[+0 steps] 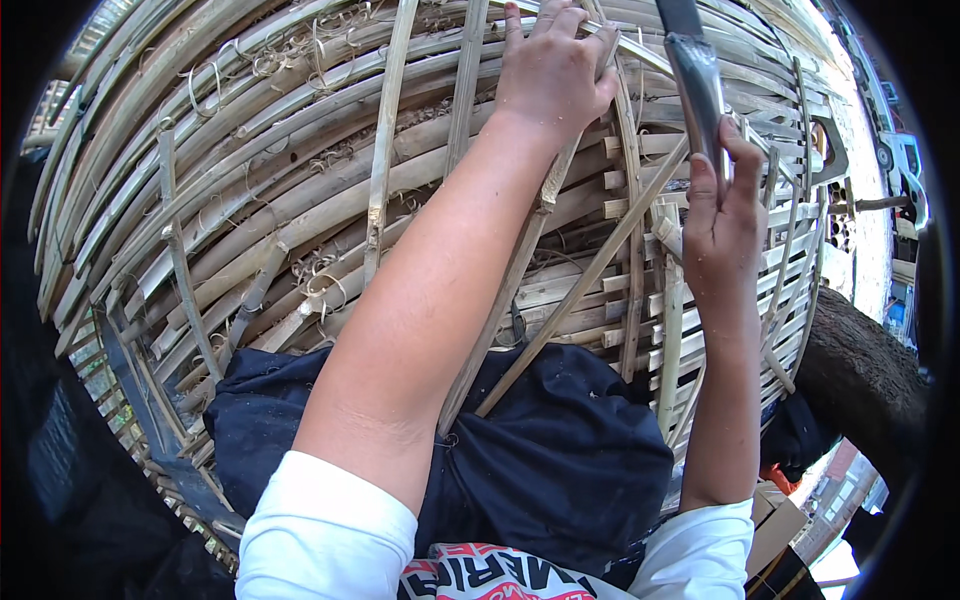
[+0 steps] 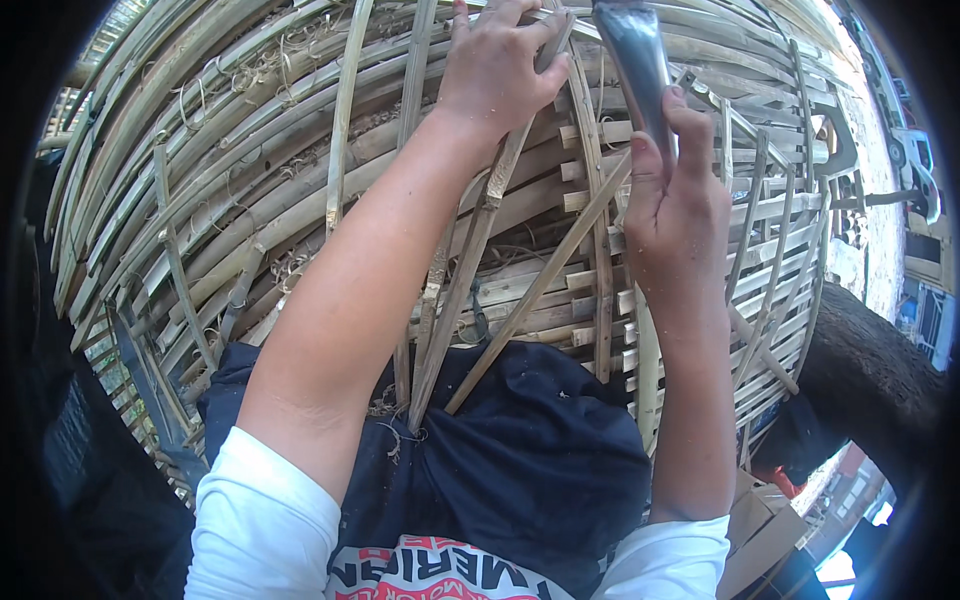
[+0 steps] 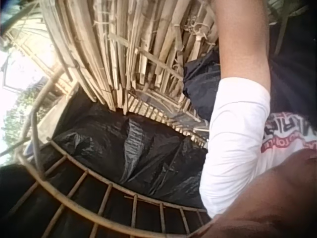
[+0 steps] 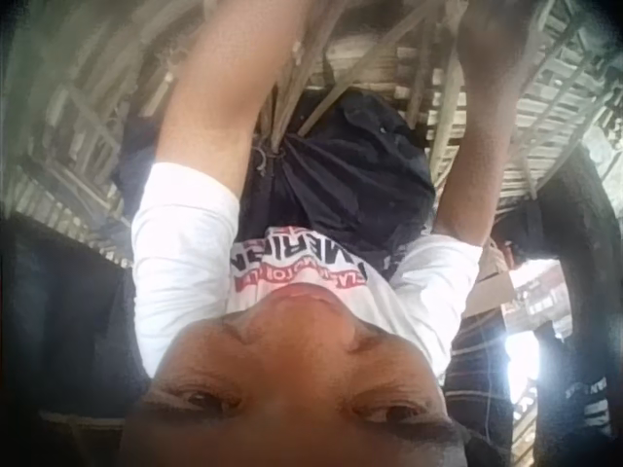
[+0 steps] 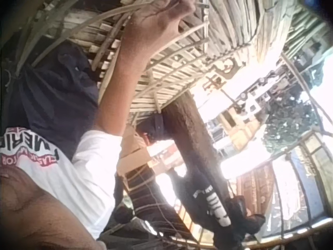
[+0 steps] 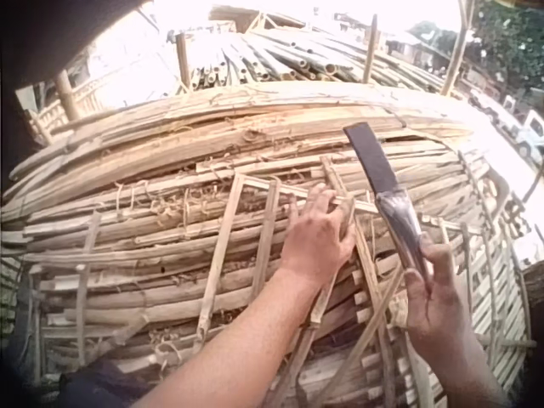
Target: The person scrapes thin bamboo slats using a wide metal blade, smoothing their surfaces while sitting on a covered platform.
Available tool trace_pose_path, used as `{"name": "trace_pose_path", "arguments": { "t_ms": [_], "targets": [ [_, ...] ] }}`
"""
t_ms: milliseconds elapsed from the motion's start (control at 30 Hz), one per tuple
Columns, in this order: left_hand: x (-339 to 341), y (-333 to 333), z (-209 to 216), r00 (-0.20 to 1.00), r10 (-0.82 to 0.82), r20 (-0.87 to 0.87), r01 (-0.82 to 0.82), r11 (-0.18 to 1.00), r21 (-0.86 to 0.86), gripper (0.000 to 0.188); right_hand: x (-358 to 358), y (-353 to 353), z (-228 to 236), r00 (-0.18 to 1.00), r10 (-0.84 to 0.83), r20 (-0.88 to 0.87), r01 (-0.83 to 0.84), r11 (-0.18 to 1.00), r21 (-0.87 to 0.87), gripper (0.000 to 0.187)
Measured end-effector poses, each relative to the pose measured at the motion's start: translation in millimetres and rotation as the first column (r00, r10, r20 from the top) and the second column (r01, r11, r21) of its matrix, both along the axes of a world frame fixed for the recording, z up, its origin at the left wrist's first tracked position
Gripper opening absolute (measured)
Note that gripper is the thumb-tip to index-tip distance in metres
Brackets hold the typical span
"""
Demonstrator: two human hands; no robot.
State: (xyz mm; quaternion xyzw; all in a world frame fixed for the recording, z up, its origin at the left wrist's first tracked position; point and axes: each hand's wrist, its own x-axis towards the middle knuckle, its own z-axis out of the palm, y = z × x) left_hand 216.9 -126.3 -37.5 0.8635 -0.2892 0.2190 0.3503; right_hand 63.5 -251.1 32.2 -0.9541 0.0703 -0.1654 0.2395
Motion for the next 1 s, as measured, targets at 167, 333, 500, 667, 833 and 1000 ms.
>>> {"name": "trace_pose_path", "arguments": {
  "t_ms": [167,333,500,667,833,1000],
  "targets": [
    [2,-6,-3,0.999,0.044,0.031,-0.046,0.996,0.070,0.042,2,-1,17,0.988,-0.056,-0.143,0.061,0.998,0.034,0.029],
    [-4,-12,-2,0.980,0.112,0.163,-0.131,0.984,0.117,0.041,0,-14,-21,0.999,0.003,-0.047,-0.011,0.986,-0.169,0.029],
    [-1,-1,2,1.000,-0.009,0.028,0.008,0.999,0.034,0.040,-8,5,11,0.994,-0.038,-0.099,0.049,0.993,0.103,0.029],
    [2,-9,15,1.000,-0.007,-0.009,0.007,0.999,0.049,0.041,-3,-18,-1,0.994,-0.048,-0.100,0.038,0.995,-0.096,0.027],
    [-4,-3,4,0.999,-0.025,-0.021,0.025,1.000,-0.014,0.040,-11,-13,-10,0.997,0.023,0.077,-0.019,0.999,-0.051,0.028],
    [1,-5,7,0.999,-0.019,-0.044,0.024,0.993,0.112,0.040,-4,-7,10,0.979,-0.047,-0.196,0.037,0.998,-0.058,0.029]
  ]
}}
